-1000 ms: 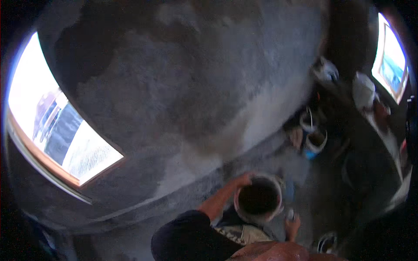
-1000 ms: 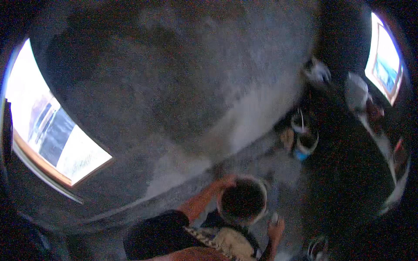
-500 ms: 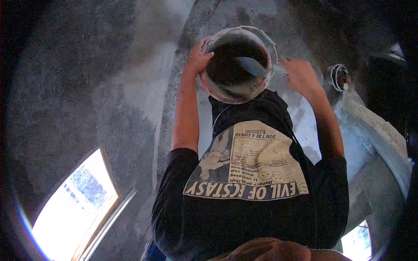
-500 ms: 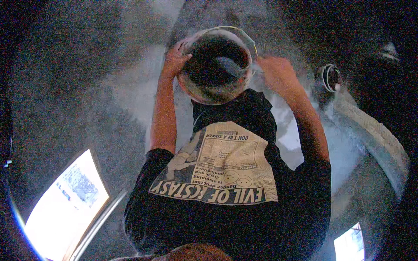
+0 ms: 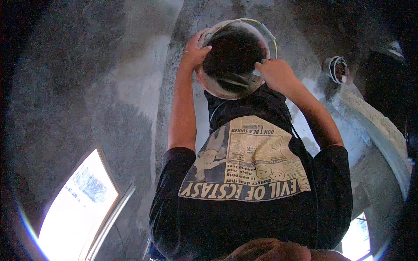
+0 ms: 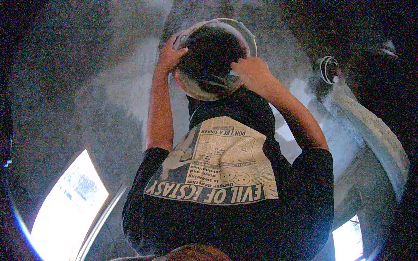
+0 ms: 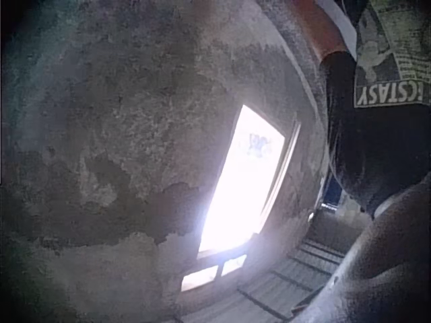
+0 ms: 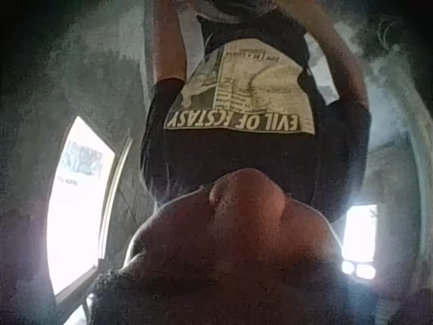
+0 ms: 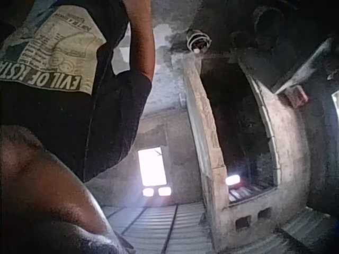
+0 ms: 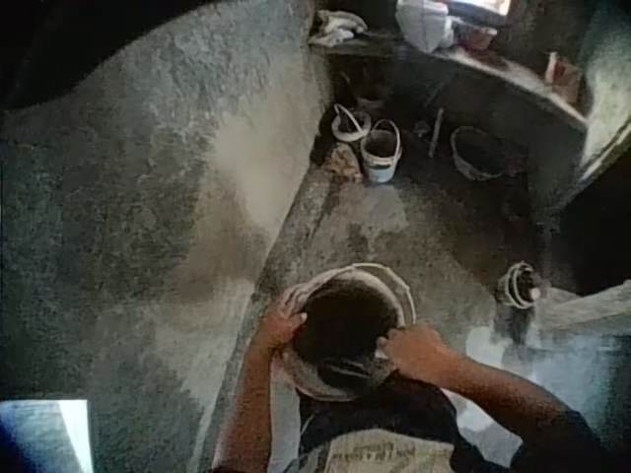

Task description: The person applies plaster or cement from a bucket onto an unfinished concrete wall using a trowel.

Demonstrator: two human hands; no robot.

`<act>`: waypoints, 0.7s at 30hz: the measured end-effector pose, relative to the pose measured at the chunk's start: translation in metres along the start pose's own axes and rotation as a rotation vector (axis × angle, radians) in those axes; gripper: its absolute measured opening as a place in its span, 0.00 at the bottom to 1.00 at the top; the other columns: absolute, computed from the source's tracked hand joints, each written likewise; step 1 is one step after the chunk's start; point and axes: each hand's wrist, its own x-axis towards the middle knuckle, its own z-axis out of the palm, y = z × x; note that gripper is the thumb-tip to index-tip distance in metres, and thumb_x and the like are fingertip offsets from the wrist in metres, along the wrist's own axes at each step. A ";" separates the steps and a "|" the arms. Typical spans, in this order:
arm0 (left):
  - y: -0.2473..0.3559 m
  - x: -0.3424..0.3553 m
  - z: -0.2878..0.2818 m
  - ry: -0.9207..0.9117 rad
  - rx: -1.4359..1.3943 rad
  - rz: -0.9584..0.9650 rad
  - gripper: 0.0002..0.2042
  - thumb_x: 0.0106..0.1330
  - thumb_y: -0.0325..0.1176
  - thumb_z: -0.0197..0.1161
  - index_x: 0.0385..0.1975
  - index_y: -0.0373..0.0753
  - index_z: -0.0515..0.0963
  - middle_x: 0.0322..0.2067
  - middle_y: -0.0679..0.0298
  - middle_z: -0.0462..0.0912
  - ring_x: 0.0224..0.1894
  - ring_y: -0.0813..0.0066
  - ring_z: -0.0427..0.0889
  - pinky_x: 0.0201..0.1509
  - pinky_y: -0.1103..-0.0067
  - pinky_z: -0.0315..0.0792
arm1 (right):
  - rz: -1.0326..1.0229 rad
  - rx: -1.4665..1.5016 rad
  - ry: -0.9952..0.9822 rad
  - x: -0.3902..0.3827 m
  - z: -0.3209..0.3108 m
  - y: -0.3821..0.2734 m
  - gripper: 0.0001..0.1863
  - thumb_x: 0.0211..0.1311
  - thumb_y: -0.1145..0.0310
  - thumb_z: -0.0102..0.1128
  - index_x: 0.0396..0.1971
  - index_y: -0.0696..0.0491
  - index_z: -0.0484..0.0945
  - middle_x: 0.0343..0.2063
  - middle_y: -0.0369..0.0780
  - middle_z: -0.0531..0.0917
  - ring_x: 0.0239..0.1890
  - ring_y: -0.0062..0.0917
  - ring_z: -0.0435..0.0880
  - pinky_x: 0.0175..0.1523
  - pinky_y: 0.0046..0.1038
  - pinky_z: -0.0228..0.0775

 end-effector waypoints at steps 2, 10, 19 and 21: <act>0.001 0.000 -0.001 0.009 0.012 -0.006 0.31 0.48 0.34 0.66 0.55 0.43 0.65 0.52 0.53 0.71 0.56 0.55 0.69 0.59 0.67 0.62 | -0.011 0.001 0.013 0.003 0.001 0.000 0.14 0.43 0.72 0.58 0.34 0.54 0.74 0.27 0.44 0.79 0.34 0.38 0.80 0.35 0.37 0.74; -0.002 0.011 0.006 -0.026 0.030 0.020 0.30 0.48 0.33 0.66 0.55 0.42 0.66 0.52 0.54 0.72 0.55 0.56 0.70 0.59 0.69 0.62 | -0.093 -0.191 0.047 0.019 -0.001 0.019 0.14 0.46 0.64 0.59 0.35 0.51 0.74 0.32 0.39 0.78 0.41 0.33 0.79 0.38 0.32 0.75; 0.007 0.014 0.013 -0.033 -0.053 -0.021 0.27 0.49 0.27 0.63 0.53 0.43 0.68 0.49 0.55 0.74 0.53 0.58 0.73 0.56 0.70 0.65 | -0.198 -0.298 0.022 0.031 -0.001 0.000 0.18 0.44 0.64 0.59 0.39 0.50 0.77 0.31 0.36 0.77 0.40 0.28 0.77 0.48 0.31 0.69; 0.002 0.017 0.010 -0.033 -0.061 0.022 0.26 0.49 0.26 0.63 0.53 0.42 0.68 0.48 0.56 0.75 0.52 0.60 0.73 0.56 0.72 0.65 | -0.236 -0.279 0.033 0.034 0.003 -0.008 0.14 0.47 0.66 0.56 0.37 0.49 0.78 0.30 0.37 0.79 0.38 0.29 0.78 0.43 0.31 0.70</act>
